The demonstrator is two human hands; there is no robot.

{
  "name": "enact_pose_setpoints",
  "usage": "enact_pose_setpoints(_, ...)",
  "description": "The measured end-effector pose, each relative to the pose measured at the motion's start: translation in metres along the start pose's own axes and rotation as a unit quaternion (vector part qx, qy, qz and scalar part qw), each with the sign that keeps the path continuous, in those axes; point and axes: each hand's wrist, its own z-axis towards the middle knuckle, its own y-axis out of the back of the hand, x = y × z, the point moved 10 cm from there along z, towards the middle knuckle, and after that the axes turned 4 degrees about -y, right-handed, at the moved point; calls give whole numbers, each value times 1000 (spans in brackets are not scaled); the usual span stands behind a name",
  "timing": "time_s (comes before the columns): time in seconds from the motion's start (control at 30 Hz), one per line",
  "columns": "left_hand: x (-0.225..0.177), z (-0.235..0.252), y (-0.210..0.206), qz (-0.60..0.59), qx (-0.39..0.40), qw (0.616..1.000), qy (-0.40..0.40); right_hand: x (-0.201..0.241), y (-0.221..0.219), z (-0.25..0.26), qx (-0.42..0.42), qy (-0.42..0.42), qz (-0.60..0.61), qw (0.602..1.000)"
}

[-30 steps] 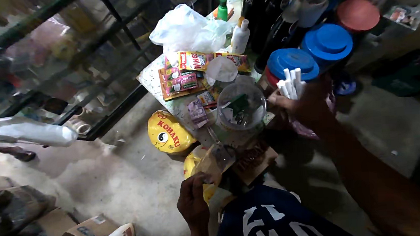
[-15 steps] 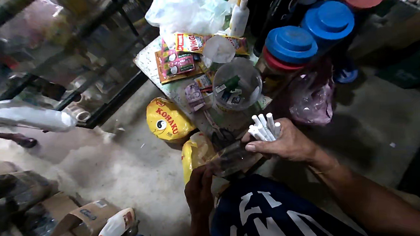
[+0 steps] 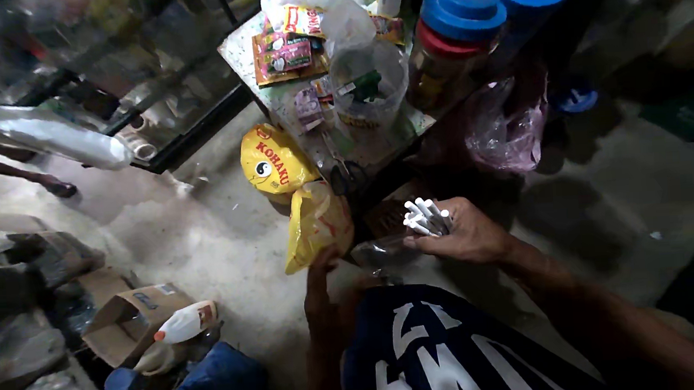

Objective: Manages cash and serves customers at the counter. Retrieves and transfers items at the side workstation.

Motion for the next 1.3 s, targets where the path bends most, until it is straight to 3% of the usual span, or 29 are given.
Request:
enact_pose_setpoints(0.1,-41,-12,2,208,16,976,-69,-3,-24,-16,23,-29,16,999)
enact_pose_setpoints(0.17,-61,-17,-7,270,11,956,-113,5,-43,-23,41,-25,-6,999)
enact_pose_setpoints(0.23,-61,-23,-12,298,-7,946,-130,17,-59,-25,55,34,-27,998)
enact_pose_setpoints(0.37,-40,-31,6,266,-44,957,-107,20,-80,-20,58,-8,-73,996)
enact_pose_setpoints(0.57,5,-47,63,134,-35,989,-52,33,-135,8,86,13,-182,979)
enact_pose_setpoints(0.73,32,-58,131,196,-33,979,-32,49,-221,35,150,3,-218,964)
enact_pose_setpoints(0.87,50,-57,179,210,-35,976,-35,67,-270,55,150,-18,-282,948)
enact_pose_setpoints(1.07,69,-55,220,174,-18,984,-31,91,-309,79,98,32,-279,955)
enact_pose_setpoints(1.3,82,-65,243,117,-86,989,-2,96,-332,88,166,18,-254,953)
